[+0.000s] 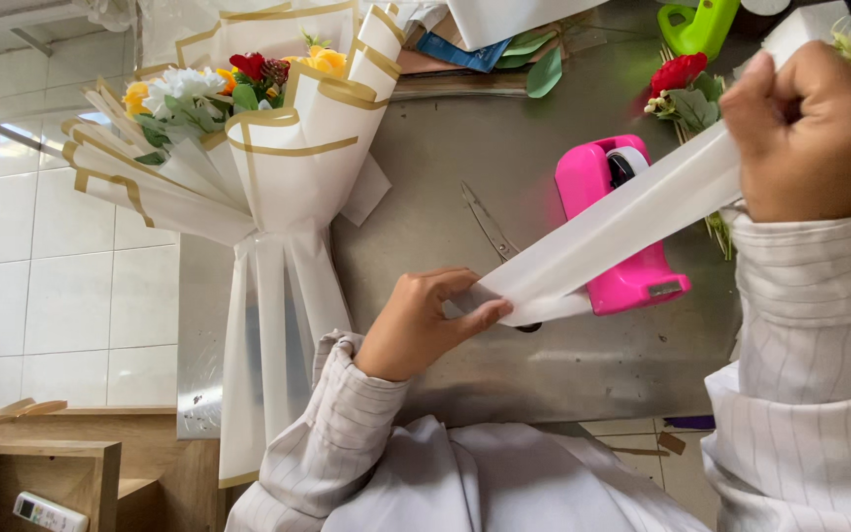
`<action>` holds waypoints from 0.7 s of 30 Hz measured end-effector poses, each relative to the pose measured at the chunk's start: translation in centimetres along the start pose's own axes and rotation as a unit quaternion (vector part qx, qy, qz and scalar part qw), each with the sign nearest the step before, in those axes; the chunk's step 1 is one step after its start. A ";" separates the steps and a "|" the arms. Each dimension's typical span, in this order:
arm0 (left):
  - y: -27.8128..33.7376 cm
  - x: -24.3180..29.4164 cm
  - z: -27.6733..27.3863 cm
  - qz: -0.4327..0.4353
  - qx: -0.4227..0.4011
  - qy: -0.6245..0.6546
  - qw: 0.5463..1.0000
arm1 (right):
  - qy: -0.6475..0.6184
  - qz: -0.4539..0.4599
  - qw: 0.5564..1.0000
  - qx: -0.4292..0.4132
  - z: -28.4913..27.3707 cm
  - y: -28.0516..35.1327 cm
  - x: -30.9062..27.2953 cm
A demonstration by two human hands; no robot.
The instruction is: The person folds and tapes white tissue paper around the base of a flower bouquet, uses scissors to cut small pieces of paper, and secures them to a blue and white box at the base.
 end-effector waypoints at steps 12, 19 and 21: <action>2.8 -4.2 -4.6 -0.068 0.076 0.399 0.911 | -0.178 0.091 0.977 -0.074 4.0 9.8 24.2; 1.6 -2.6 0.2 -0.038 0.077 0.362 0.928 | -0.303 0.265 0.915 -0.003 7.8 12.9 31.9; 1.8 -2.4 0.5 -0.068 0.104 0.355 0.927 | -0.247 0.220 0.944 -0.017 9.2 9.6 34.6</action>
Point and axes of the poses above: each hand's wrist, its own y-axis away from the middle knuckle, its own z-axis out of the palm, x = y × z, the point moved 3 cm from there along -y, towards the middle knuckle
